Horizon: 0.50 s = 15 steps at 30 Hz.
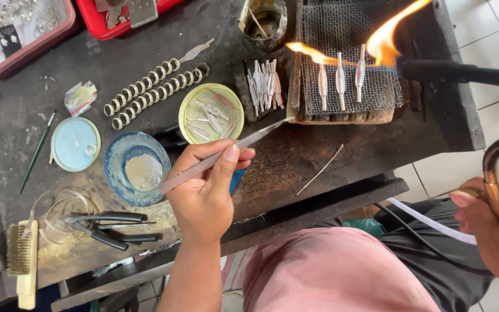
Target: A person uses a blowtorch and tweezers to heat and position small metal jewelry components on a soldering mesh at a workshop bench.
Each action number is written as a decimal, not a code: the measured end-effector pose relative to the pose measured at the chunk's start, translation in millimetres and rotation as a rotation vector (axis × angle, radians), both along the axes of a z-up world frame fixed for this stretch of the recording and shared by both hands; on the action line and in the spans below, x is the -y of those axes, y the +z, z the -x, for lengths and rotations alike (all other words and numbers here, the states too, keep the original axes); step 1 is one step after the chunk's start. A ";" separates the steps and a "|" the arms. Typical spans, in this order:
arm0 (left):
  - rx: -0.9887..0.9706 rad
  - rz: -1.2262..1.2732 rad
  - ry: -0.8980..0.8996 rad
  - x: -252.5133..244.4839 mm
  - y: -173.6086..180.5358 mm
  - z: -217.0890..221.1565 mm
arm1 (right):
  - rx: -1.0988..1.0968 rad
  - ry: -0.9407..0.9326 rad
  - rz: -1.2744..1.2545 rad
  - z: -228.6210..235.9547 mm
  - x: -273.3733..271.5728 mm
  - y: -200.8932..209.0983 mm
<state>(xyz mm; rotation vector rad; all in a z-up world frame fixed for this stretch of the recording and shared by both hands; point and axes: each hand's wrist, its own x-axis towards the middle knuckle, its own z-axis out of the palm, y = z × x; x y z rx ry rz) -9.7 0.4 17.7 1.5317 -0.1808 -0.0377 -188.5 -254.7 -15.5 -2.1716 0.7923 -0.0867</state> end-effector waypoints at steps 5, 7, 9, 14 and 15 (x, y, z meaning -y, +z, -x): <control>0.067 -0.202 -0.126 -8.6 2.7 -5.0 | -0.043 -0.110 -0.024 28.0 54.2 -56.6; 0.082 -0.279 -0.159 -9.3 4.3 -7.0 | -0.001 -0.091 -0.018 36.2 76.3 -80.9; 0.167 -0.446 -0.211 -8.8 8.9 -8.6 | -0.007 0.012 0.029 34.5 85.5 -86.9; 0.329 -0.602 -0.247 -3.5 8.1 -13.8 | -0.061 -0.054 0.148 26.5 72.8 -74.0; 0.351 -0.626 -0.249 -2.1 7.2 -14.8 | -0.056 -0.084 0.141 26.9 73.5 -77.9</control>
